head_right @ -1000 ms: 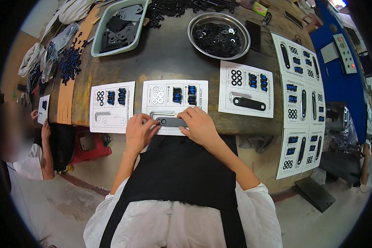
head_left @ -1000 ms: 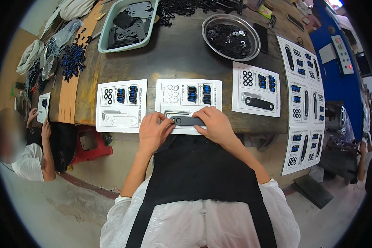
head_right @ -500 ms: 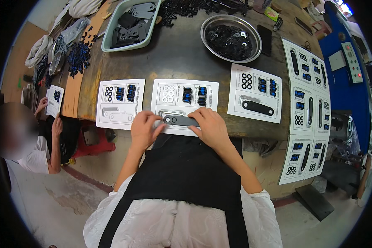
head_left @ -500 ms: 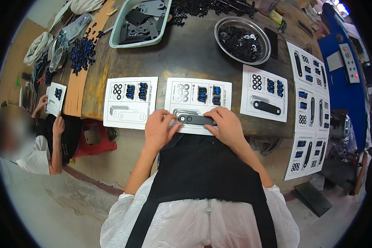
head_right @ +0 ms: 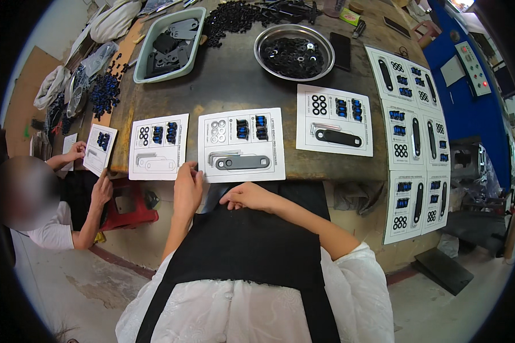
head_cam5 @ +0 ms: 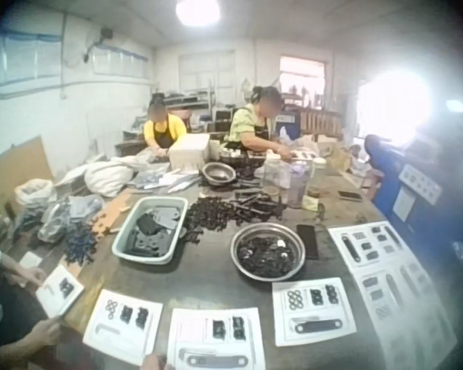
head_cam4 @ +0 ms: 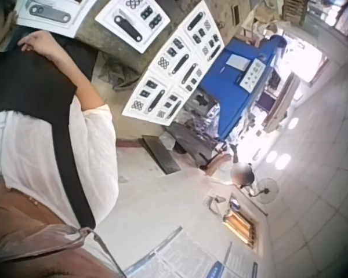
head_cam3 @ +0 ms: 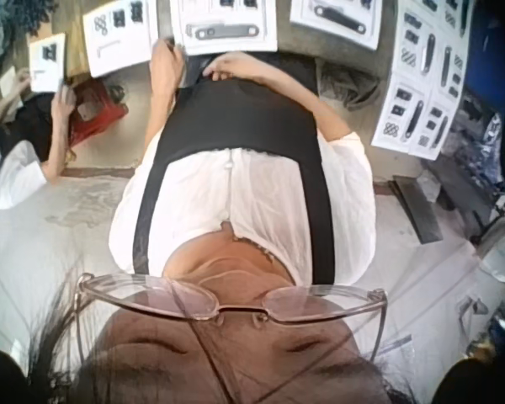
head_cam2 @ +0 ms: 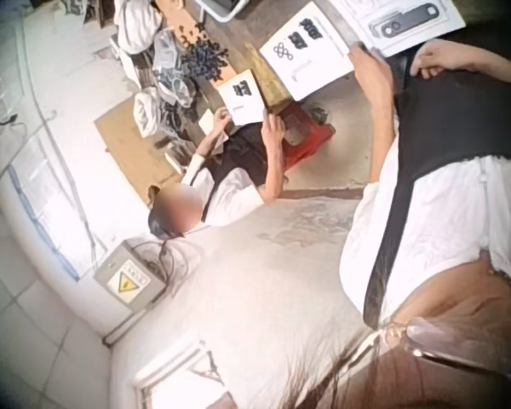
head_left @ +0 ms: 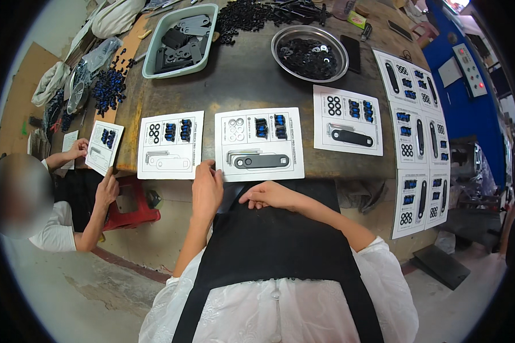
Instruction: The person assembles small hardware components onto printed cardboard sheets, placing black rings and a long black handle into designated slots. They repeatedly pick parts from bowls and trays, arrange them on the sheets, and move completed sheets aside.
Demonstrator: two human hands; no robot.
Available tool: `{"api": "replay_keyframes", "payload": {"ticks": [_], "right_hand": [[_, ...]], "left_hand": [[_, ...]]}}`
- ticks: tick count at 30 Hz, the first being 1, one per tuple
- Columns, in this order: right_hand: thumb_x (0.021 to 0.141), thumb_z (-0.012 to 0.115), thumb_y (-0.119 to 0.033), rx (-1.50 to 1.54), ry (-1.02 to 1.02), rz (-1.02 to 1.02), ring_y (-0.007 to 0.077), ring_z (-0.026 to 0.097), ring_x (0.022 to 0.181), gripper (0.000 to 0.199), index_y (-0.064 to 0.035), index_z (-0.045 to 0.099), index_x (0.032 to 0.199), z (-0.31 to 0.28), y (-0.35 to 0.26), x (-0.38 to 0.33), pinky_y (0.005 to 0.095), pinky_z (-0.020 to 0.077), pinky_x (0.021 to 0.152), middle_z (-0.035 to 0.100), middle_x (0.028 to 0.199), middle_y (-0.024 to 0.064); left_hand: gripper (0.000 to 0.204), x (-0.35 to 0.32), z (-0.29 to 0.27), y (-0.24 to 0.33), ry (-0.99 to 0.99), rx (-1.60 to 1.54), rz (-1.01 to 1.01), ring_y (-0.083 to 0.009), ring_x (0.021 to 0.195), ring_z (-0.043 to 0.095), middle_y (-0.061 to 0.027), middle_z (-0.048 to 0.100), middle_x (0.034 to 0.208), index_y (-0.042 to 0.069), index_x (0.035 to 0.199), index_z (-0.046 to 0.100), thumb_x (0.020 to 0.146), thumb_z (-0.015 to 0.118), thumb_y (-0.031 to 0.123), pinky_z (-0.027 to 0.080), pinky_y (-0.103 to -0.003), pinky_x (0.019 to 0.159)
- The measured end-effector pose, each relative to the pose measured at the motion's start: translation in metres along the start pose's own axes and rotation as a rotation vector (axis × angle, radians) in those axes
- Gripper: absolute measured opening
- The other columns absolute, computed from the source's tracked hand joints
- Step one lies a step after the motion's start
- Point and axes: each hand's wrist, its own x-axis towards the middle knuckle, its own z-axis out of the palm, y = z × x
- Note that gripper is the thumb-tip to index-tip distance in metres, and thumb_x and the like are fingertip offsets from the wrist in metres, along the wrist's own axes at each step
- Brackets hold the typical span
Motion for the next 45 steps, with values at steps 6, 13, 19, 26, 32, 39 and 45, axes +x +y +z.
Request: {"api": "replay_keyframes", "payload": {"ticks": [6, 13, 19, 26, 32, 39, 45], "right_hand": [[0.096, 0.065, -0.007, 0.822, -0.025, 0.098, 0.0155, 0.066, 0.096, 0.033, -0.0014, 0.059, 0.128, 0.011, 0.024, 0.043, 0.0294, 0.0556, 0.095, 0.065, 0.115, 0.0102], [0.102, 0.057, -0.012, 1.053, -0.025, 0.122, 0.0237, 0.066, 0.105, 0.023, -0.0031, 0.063, 0.123, 0.019, 0.035, 0.075, 0.0317, 0.0565, 0.095, 0.067, 0.115, 0.0126], [0.102, 0.059, -0.027, 0.987, 0.04, 0.056, 0.0212, 0.071, 0.089, 0.031, -0.0025, 0.063, 0.12, 0.043, 0.025, 0.097, 0.0296, 0.0619, 0.08, 0.071, 0.103, 0.0119], [0.103, 0.056, -0.028, 0.99, -0.029, -0.017, 0.0172, 0.069, 0.097, 0.034, -0.0008, 0.06, 0.123, 0.033, 0.044, 0.111, 0.0284, 0.0604, 0.086, 0.069, 0.11, 0.0088], [0.104, 0.057, -0.024, 0.877, -0.076, -0.058, 0.0151, 0.067, 0.105, 0.036, -0.0025, 0.055, 0.133, 0.028, 0.061, 0.11, 0.0262, 0.0587, 0.086, 0.067, 0.122, 0.0065], [0.104, 0.055, -0.018, 0.513, -0.014, -0.098, 0.0197, 0.069, 0.103, 0.036, 0.0014, 0.053, 0.135, 0.016, 0.016, 0.034, 0.0288, 0.0579, 0.087, 0.066, 0.124, 0.0142], [0.1, 0.061, -0.015, 0.448, -0.076, 0.013, 0.0191, 0.07, 0.102, 0.032, 0.0048, 0.059, 0.125, -0.021, 0.001, -0.022, 0.0272, 0.0588, 0.088, 0.069, 0.119, 0.0163]], "left_hand": [[0.033, -0.013, 0.007, 0.005, -0.036, 0.012, -0.071, -0.0391, 0.092, 0.064, -0.0215, 0.062, 0.104, -0.003, 0.12, 0.055, 0.093, 0.064, 0.014, 0.051, -0.048, 0.079], [0.052, 0.082, 0.031, 0.095, -0.179, 0.055, 0.755, -0.0359, 0.106, 0.061, -0.0146, 0.057, 0.127, 0.023, 0.131, 0.064, 0.085, 0.056, -0.002, 0.05, -0.044, 0.092], [0.043, 0.18, 0.095, 0.132, -0.407, 0.323, 0.98, -0.0353, 0.111, 0.057, -0.0133, 0.055, 0.123, 0.021, 0.111, 0.069, 0.077, 0.058, -0.002, 0.049, -0.043, 0.093], [0.017, 0.204, 0.112, 0.15, -0.501, 0.444, 0.981, -0.0342, 0.104, 0.057, -0.0123, 0.054, 0.108, 0.015, 0.095, 0.064, 0.081, 0.059, 0.007, 0.05, -0.044, 0.084], [0.023, 0.234, 0.093, 0.148, -0.639, 0.453, 0.73, -0.0334, 0.094, 0.069, -0.0121, 0.073, 0.094, 0.013, 0.094, 0.071, 0.076, 0.057, 0.013, 0.054, -0.043, 0.081], [0.033, 0.26, 0.062, 0.117, -0.625, 0.412, 0.814, -0.0329, 0.091, 0.069, -0.0145, 0.074, 0.094, 0.015, 0.107, 0.077, 0.079, 0.059, 0.018, 0.055, -0.04, 0.084], [0.032, 0.265, 0.016, 0.088, -0.792, 0.173, 0.512, -0.0212, 0.078, 0.07, -0.0134, 0.073, 0.096, 0.004, 0.115, 0.073, 0.086, 0.062, 0.013, 0.059, -0.034, 0.07]]}}
